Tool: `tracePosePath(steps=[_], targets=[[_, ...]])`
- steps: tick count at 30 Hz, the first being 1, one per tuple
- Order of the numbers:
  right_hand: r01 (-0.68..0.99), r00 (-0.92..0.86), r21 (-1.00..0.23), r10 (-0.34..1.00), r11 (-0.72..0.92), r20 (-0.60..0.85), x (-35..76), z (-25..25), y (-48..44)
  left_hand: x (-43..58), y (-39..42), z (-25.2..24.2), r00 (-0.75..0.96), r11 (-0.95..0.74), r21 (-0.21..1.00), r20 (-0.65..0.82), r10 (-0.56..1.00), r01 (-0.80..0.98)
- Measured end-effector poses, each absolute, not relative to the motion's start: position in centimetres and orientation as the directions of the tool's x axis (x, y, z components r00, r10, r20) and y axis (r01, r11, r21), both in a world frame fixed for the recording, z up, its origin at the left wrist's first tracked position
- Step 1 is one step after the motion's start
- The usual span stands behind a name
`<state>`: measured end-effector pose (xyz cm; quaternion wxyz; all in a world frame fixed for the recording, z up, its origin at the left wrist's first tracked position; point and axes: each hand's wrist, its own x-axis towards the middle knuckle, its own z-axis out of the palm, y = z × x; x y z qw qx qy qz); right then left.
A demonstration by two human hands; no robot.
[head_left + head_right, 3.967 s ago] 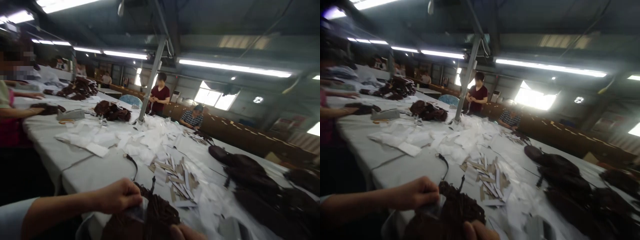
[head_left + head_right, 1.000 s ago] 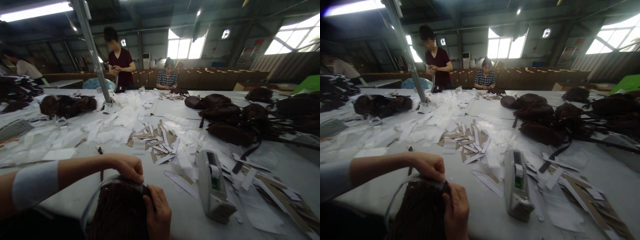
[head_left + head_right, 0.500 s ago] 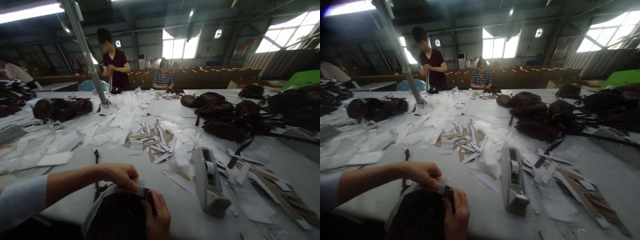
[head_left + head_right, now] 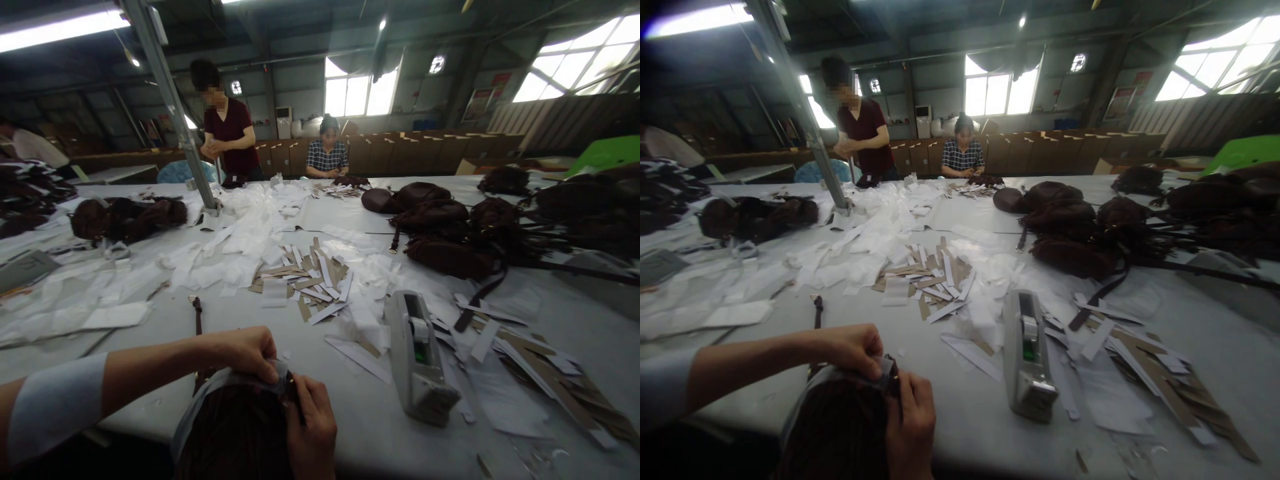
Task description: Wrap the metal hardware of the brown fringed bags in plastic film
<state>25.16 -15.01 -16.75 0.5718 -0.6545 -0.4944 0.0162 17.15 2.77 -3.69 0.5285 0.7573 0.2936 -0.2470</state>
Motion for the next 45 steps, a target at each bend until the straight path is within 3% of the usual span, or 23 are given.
tracePosePath(steps=[12,17,22,27,30,37,40,42,45], targets=[[0.637,0.478,-0.759,0.702,0.138,0.528,25.5,-18.0,-15.3,18.6,0.0,-5.5,0.781,-0.479,0.624,-0.558,0.282,0.618],[0.611,0.499,-0.785,0.721,0.101,0.481,26.2,-19.0,-15.7,19.0,-0.8,-6.9,0.786,-0.461,0.638,-0.522,0.331,0.617],[0.574,0.471,-0.819,0.812,0.014,0.344,26.9,-17.0,-15.8,18.9,-0.4,-7.7,0.775,-0.331,0.704,-0.532,0.340,0.628],[0.616,0.319,-0.779,0.869,0.114,0.379,27.3,-15.7,-14.4,18.8,0.0,-7.8,0.756,-0.150,0.761,-0.560,0.338,0.631],[0.632,0.323,-0.767,0.863,0.108,0.388,27.4,-16.5,-13.9,17.7,0.6,-7.1,0.759,0.038,0.805,-0.573,0.307,0.592],[0.676,0.390,-0.734,0.815,0.062,0.429,28.2,-18.4,-13.9,10.2,-1.8,-5.6,0.753,0.402,0.835,-0.529,0.392,0.376],[0.707,0.412,-0.705,0.777,0.057,0.476,28.4,-18.4,-13.8,8.3,-5.7,-7.3,0.771,0.611,0.752,-0.535,0.345,0.249],[0.720,0.414,-0.691,0.762,0.060,0.498,28.4,-18.3,-13.8,8.5,-7.9,-8.7,0.809,0.863,0.505,-0.504,0.304,-0.010],[0.761,0.404,-0.645,0.729,0.069,0.553,28.2,-18.3,-13.9,10.0,-8.7,-10.3,0.674,0.872,0.172,-0.571,0.468,-0.458]])
